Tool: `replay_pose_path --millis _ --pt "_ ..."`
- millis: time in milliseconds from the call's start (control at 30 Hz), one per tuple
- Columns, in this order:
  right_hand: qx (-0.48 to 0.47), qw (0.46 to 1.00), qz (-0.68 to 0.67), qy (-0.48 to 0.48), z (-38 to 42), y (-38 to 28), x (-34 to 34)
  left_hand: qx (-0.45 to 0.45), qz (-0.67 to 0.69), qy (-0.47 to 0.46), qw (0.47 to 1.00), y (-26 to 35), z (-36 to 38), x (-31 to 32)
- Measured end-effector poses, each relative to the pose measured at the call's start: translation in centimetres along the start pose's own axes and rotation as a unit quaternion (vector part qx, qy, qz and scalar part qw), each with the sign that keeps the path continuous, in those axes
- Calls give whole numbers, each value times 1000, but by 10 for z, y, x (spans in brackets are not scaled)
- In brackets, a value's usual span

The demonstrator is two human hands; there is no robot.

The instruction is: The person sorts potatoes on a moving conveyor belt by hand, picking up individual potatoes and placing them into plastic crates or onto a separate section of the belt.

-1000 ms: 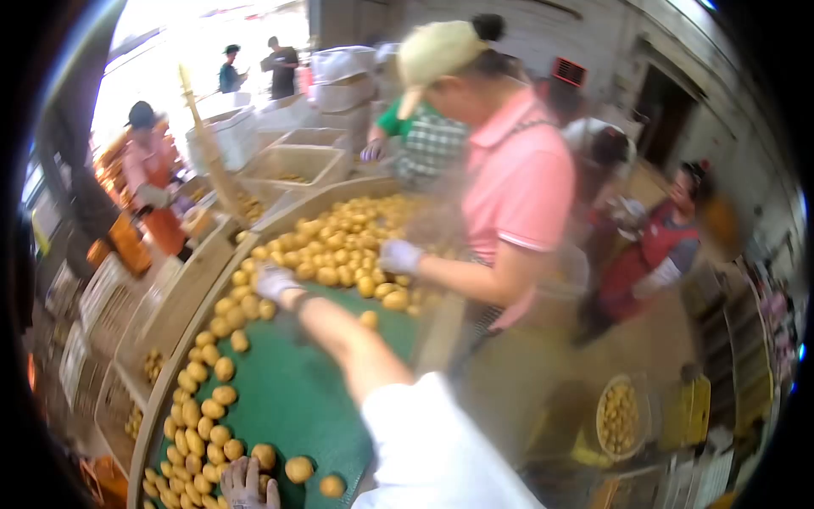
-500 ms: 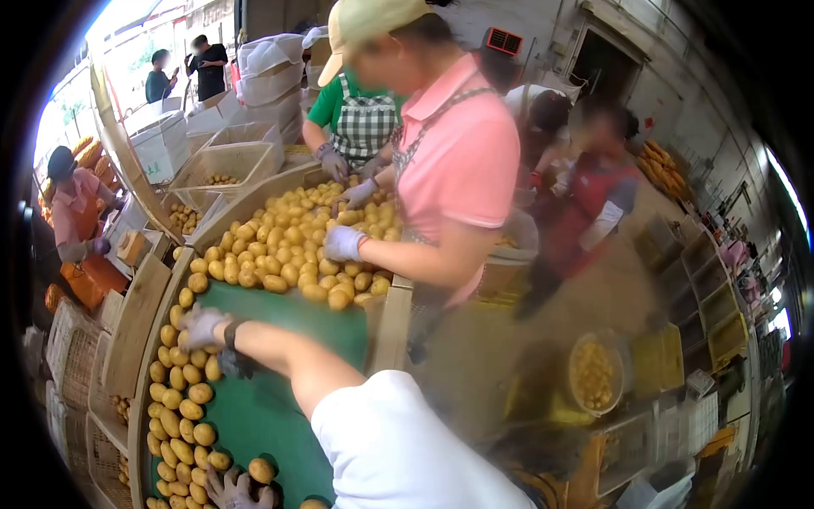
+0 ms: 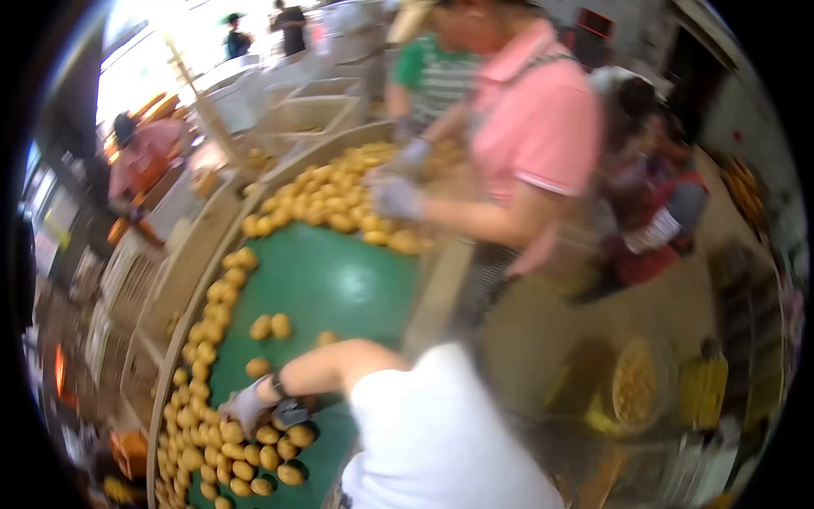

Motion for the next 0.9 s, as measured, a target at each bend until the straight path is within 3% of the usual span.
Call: replay_pose_path --millis 100,167,200,233,267,300,367,400,433,500,567,633,700,733,800,867,900 --pt "-65 996 -55 -3 -2 18 5 -140 -10 -25 990 -6 66 -39" --pt "-95 982 -85 141 22 -2 -34 -168 44 65 983 -15 99 -34" --pt "-216 936 -55 273 33 -22 -64 -171 102 120 973 -28 112 -15" --pt "-221 925 -45 305 63 -61 -108 -166 159 174 957 -36 122 2" --pt "-348 850 -8 396 91 -88 -147 -121 221 179 951 -35 128 15" --pt "-362 800 25 478 113 -80 -185 -121 283 193 932 -28 134 26" --pt "-348 674 87 645 158 -60 -258 -137 241 222 935 19 145 8" --pt "-312 616 193 697 163 -59 -301 -90 195 271 938 36 144 -4" --pt "-264 540 288 745 169 -57 -343 -81 292 252 919 43 132 6" --pt "-162 690 232 666 147 23 -388 -105 308 300 897 62 126 1" --pt "-66 803 174 566 102 91 -408 -79 256 279 922 63 127 5" --pt "-10 886 -17 464 84 111 -354 -58 217 274 935 70 124 9" --pt "27 908 -29 418 52 163 -291 -39 181 273 944 74 128 11" --pt "-21 910 94 403 35 181 -249 -33 196 275 941 84 128 3" --pt "7 926 127 357 21 161 -156 16 204 275 939 112 123 7" --pt "-101 951 202 210 -2 114 -52 54 226 263 936 126 115 2" --pt "-56 956 91 272 2 67 -17 68 243 250 935 132 109 -4"
Point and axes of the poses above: each hand's wrist, its own z-axis away from the middle knuckle, its own x-axis out of the palm, y = z × x, the point moved 6 cm from there along -z, towards the middle knuckle, and after that the axes turned 5 degrees about y, right-handed, at the moved point
